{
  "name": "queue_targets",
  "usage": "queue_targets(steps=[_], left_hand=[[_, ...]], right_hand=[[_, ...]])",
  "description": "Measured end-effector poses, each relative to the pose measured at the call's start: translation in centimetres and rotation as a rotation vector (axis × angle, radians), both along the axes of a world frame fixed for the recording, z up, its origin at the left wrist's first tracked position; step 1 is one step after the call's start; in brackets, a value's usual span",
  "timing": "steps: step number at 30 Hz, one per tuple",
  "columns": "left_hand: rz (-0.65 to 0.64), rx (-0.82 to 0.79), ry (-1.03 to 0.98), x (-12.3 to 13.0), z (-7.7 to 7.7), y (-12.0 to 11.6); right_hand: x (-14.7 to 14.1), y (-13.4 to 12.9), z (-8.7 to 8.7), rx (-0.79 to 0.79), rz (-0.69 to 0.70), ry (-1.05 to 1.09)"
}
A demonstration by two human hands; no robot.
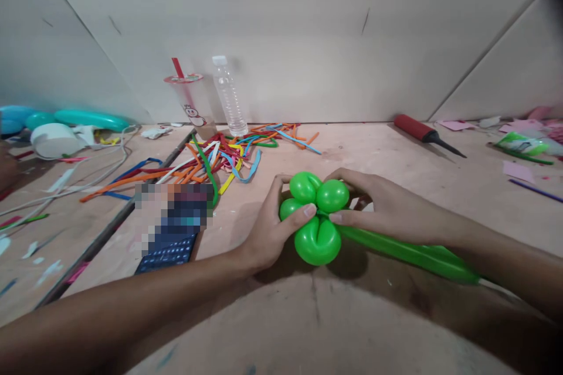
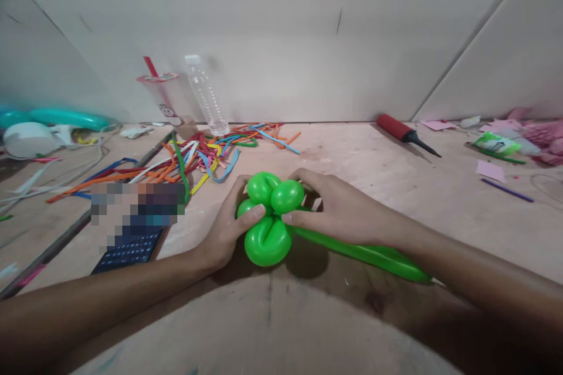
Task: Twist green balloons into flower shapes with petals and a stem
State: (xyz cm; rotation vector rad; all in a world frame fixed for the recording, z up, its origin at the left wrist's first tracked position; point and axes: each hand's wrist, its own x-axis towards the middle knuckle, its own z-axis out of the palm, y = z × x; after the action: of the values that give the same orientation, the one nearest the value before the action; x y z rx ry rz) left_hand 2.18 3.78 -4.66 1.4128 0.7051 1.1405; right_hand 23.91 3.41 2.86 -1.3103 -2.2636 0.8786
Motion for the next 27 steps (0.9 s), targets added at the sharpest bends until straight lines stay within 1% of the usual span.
queue_targets(steps=[2, 4, 6, 8, 10, 12, 14, 16, 18, 20, 23, 25, 27], left_hand=[[-0.012, -0.058, -0.115, 0.0, -0.3, 0.2], [-0.066, -0.13, -0.225, 0.0, -0.5, 0.3], [-0.116, -0.178, -0.261, 0.0, -0.5, 0.2], [-0.115, -0.197, -0.247, 0.1, -0.2, 0.0], [-0.081, -0.225, -0.244, 0.4, 0.2, -0.3], [-0.044, -0.277, -0.282, 0.8, 0.7, -0.4], [-0.009, -0.329, -0.325, 1.2, 1.1, -0.2], [0.072, -0.354, -0.327, 1.3, 1.2, 0.3], [0.173, -0.333, -0.276, 1.2, 1.1, 1.0], [0.217, -0.275, -0.203, 0.8, 1.1, 1.4], [0.158, -0.163, -0.132, 0.3, 1.4, 1.4], [0.111, -0.11, -0.118, 0.1, 1.8, 1.2], [0.074, -0.073, -0.11, 0.0, 2.3, 1.1]], right_hand=[[-0.2, 0.1, -0.2, 0.061, -0.047, 0.087], [-0.5, 0.2, -0.6, 0.094, -0.129, 0.18], [-0.8, 0.3, -1.0, 0.073, -0.178, 0.269], [-1.0, 0.2, -1.5, 0.036, -0.185, 0.356], [-1.2, 0.1, -2.0, -0.014, -0.168, 0.435], [-1.2, 0.1, -2.3, -0.09, -0.15, 0.48], [-1.1, 0.2, -2.6, -0.199, -0.107, 0.51], [-1.0, 0.4, -2.6, -0.32, -0.06, 0.526], [-0.9, 0.7, -2.5, -0.4, -0.03, 0.525], [-1.0, 0.8, -2.4, -0.397, 0.003, 0.502], [-1.2, 0.7, -2.5, -0.369, 0.054, 0.475], [-1.2, 0.6, -2.5, -0.332, 0.022, 0.45], [-1.0, 0.5, -2.2, -0.218, -0.023, 0.382]])
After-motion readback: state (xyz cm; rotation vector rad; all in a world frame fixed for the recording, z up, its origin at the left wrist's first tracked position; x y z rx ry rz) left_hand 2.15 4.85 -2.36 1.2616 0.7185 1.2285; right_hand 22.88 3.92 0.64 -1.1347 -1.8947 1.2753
